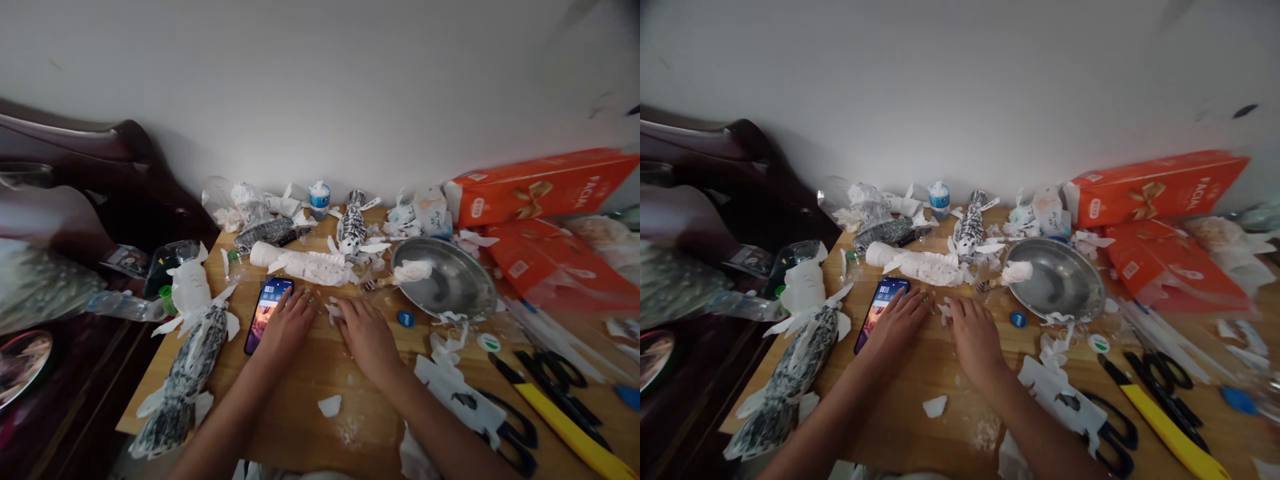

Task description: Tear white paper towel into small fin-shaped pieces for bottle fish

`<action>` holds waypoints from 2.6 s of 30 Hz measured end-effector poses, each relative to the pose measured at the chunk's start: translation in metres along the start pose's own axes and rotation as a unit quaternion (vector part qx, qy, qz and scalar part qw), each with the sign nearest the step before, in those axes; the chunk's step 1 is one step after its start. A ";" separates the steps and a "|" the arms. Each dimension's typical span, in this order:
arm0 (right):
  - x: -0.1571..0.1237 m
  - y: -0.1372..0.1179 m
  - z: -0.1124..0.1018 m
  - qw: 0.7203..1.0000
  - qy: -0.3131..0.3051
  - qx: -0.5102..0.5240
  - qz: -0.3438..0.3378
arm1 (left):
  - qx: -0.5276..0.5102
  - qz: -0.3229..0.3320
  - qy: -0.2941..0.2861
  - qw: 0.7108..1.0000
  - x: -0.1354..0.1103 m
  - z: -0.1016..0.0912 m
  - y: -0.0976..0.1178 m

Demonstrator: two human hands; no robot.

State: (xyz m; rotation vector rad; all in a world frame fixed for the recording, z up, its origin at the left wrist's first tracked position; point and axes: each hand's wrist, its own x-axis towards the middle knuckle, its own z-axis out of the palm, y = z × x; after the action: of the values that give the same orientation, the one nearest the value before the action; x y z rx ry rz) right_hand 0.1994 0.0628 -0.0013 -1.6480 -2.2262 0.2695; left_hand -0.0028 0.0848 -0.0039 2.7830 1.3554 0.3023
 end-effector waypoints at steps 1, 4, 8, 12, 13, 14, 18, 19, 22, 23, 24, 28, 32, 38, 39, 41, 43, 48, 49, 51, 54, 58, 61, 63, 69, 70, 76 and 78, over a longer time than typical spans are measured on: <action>-0.002 0.002 0.000 1.000 -0.001 0.002 0.001 | 0.002 0.004 -0.002 1.000 0.002 -0.001 -0.001; -0.005 0.010 -0.001 1.000 -0.001 0.017 -0.005 | 0.006 0.015 -0.005 1.000 0.008 -0.002 -0.003; -0.003 0.013 -0.004 0.999 0.002 0.045 -0.014 | 0.003 0.044 -0.014 0.999 0.013 0.000 -0.007; -0.002 0.013 -0.009 0.998 0.011 0.055 -0.001 | -0.007 0.056 -0.024 0.998 0.013 -0.004 -0.010; -0.002 0.013 -0.010 0.998 0.012 0.054 0.005 | -0.011 0.055 -0.027 0.998 0.013 -0.006 -0.010; -0.003 0.013 -0.010 0.999 0.011 0.051 0.009 | -0.016 0.052 -0.031 0.998 0.013 -0.008 -0.009; -0.002 0.012 -0.005 0.999 -0.002 0.043 0.016 | -0.054 0.036 -0.045 0.997 0.017 -0.015 -0.006; -0.002 0.012 -0.003 0.999 -0.003 0.042 0.018 | -0.070 0.031 -0.047 0.996 0.019 -0.017 -0.006; 0.001 0.011 0.000 0.999 -0.005 0.038 0.026 | -0.134 0.007 -0.045 0.990 0.021 -0.021 -0.006; 0.002 0.011 0.001 0.999 -0.005 0.035 0.029 | -0.161 -0.006 -0.041 0.986 0.021 -0.023 -0.006; 0.003 0.011 0.001 0.999 -0.006 0.032 0.032 | -0.191 -0.022 -0.035 0.981 0.021 -0.024 -0.006; 0.003 0.009 -0.001 0.999 -0.008 0.032 0.040 | -0.334 -0.120 0.015 0.935 0.016 -0.025 0.001; 0.003 0.003 -0.002 0.997 0.004 0.046 0.057 | -0.509 -0.261 0.080 0.817 0.009 -0.019 0.019; 0.003 -0.015 0.008 0.998 -0.007 0.038 0.058 | -0.726 -0.381 0.086 0.567 -0.004 -0.019 0.037; 0.003 -0.017 0.010 0.998 -0.010 0.038 0.058 | -0.745 -0.390 0.085 0.535 -0.007 -0.020 0.038; 0.004 -0.018 0.013 0.997 -0.017 0.041 0.058 | -0.770 -0.404 0.091 0.485 -0.013 -0.022 0.040; 0.007 -0.018 0.014 0.997 -0.019 0.045 0.058 | -0.785 -0.413 0.102 0.451 -0.018 -0.022 0.043; 0.018 -0.014 0.008 0.998 -0.008 0.015 0.062 | -0.801 -0.440 0.087 0.396 -0.025 -0.019 0.050; 0.019 -0.015 0.007 0.998 -0.004 0.007 0.061 | -0.801 -0.453 0.083 0.384 -0.024 -0.018 0.051; 0.020 -0.017 0.008 0.998 0.004 -0.007 0.055 | -0.800 -0.472 0.078 0.362 -0.023 -0.016 0.053; 0.018 -0.021 0.014 1.000 0.008 -0.012 0.026 | -0.808 -0.468 0.075 0.351 -0.021 -0.013 0.055; 0.013 -0.023 0.018 1.000 -0.001 -0.002 -0.024 | -0.810 -0.458 0.091 0.356 -0.025 -0.015 0.060; 0.012 -0.022 0.014 0.999 -0.006 0.004 -0.035 | -0.815 -0.448 0.133 0.341 -0.029 -0.020 0.066; 0.014 -0.022 0.011 0.999 -0.011 0.006 -0.038 | -0.824 -0.439 0.138 0.330 -0.031 -0.024 0.069; 0.018 -0.014 0.011 0.998 -0.005 0.024 -0.066 | -0.832 -0.436 0.110 0.326 -0.027 -0.024 0.068; 0.018 -0.013 0.012 0.997 0.001 0.029 -0.065 | -0.832 -0.437 0.110 0.324 -0.026 -0.023 0.067; 0.011 -0.016 0.008 0.996 0.030 0.065 -0.060 | -0.830 -0.442 0.158 0.300 -0.018 -0.021 0.073; 0.004 -0.023 0.006 0.994 0.031 0.076 -0.067 | -0.826 -0.448 0.176 0.293 -0.016 -0.022 0.078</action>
State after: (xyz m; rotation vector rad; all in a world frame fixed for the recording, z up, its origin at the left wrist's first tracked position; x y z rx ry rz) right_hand 0.1755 0.0604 0.0025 -1.4035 -2.2004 0.3393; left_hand 0.0438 0.0230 0.0235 0.0810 0.9996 1.1950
